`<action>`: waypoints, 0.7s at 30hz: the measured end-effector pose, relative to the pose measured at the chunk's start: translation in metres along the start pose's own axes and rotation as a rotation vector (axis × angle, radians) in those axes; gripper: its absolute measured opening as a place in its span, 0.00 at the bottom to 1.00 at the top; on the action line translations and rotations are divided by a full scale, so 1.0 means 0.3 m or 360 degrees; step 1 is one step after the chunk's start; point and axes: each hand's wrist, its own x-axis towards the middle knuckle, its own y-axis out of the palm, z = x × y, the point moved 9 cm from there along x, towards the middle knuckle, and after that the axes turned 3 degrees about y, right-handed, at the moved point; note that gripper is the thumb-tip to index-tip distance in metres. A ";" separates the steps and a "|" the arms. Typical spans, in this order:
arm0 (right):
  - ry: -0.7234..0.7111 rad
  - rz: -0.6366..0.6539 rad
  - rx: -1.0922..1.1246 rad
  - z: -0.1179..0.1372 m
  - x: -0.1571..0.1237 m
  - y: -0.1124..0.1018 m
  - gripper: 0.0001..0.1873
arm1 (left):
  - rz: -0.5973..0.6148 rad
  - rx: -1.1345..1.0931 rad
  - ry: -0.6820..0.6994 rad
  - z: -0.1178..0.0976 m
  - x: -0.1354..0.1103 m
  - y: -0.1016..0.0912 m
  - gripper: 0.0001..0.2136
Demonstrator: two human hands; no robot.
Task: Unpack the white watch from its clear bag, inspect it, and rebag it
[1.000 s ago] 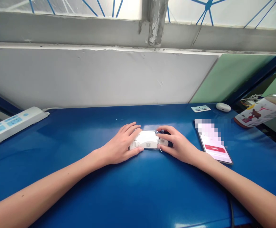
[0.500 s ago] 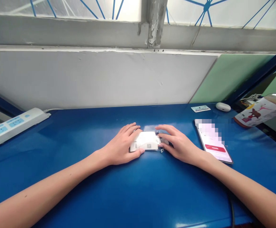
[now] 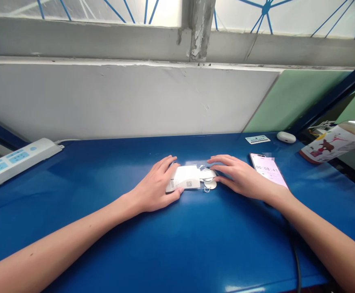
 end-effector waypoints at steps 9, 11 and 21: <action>0.0275 0.0164 0.0181 -0.057 -0.016 0.011 0.19 | 0.0053 0.0012 -0.0019 0.000 0.001 0.006 0.27; 0.0264 0.0128 0.0225 -0.036 -0.011 0.023 0.22 | 0.0060 0.0035 -0.0017 -0.001 0.002 0.005 0.27; 0.0276 0.0024 0.0273 0.015 0.000 0.092 0.22 | 0.0013 -0.0009 0.0029 -0.008 0.002 0.001 0.27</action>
